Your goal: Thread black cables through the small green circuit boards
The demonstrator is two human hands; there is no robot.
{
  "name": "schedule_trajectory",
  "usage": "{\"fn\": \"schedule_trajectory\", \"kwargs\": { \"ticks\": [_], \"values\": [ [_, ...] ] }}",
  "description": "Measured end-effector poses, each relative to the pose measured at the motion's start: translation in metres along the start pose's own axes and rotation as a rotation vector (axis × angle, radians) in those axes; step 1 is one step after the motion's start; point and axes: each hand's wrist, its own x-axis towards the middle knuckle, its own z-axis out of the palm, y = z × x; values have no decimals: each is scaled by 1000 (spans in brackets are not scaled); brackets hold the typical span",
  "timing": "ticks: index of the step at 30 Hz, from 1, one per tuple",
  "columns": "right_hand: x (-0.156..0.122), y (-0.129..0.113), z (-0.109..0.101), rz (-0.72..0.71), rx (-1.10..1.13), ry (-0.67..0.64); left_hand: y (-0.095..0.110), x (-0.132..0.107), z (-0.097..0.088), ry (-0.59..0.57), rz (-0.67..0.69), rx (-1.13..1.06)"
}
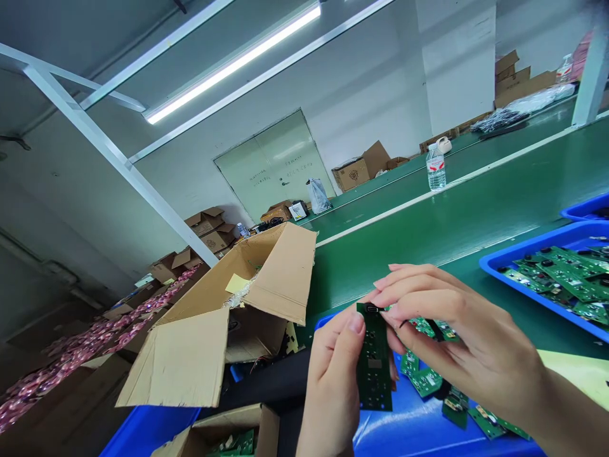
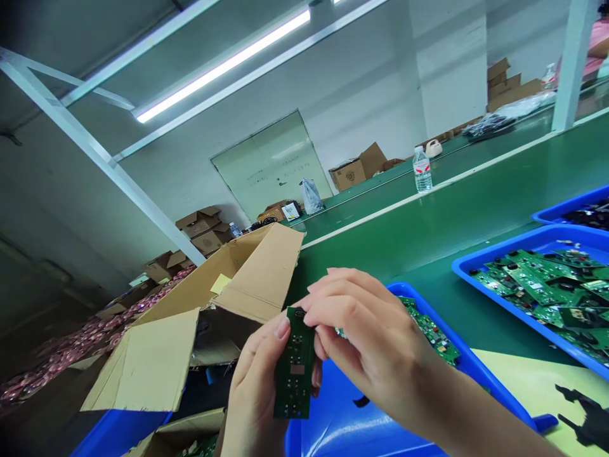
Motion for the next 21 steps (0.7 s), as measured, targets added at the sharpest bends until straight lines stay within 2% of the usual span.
{"fn": "schedule_trajectory", "kwargs": {
  "ticks": [7, 14, 18, 21],
  "values": [
    [0, 0, 6, 33, 37, 75, -10, -2, 4, 166, 76, 94],
    [-2, 4, 4, -11, 7, 42, -16, -2, 7, 168, 48, 72],
    [-2, 5, 5, -11, -34, 50, -19, -3, 15, 276, 150, 128],
    [-2, 6, 5, -13, -35, 43, -19, -2, 21, 269, 230, 172]
  ]
}}
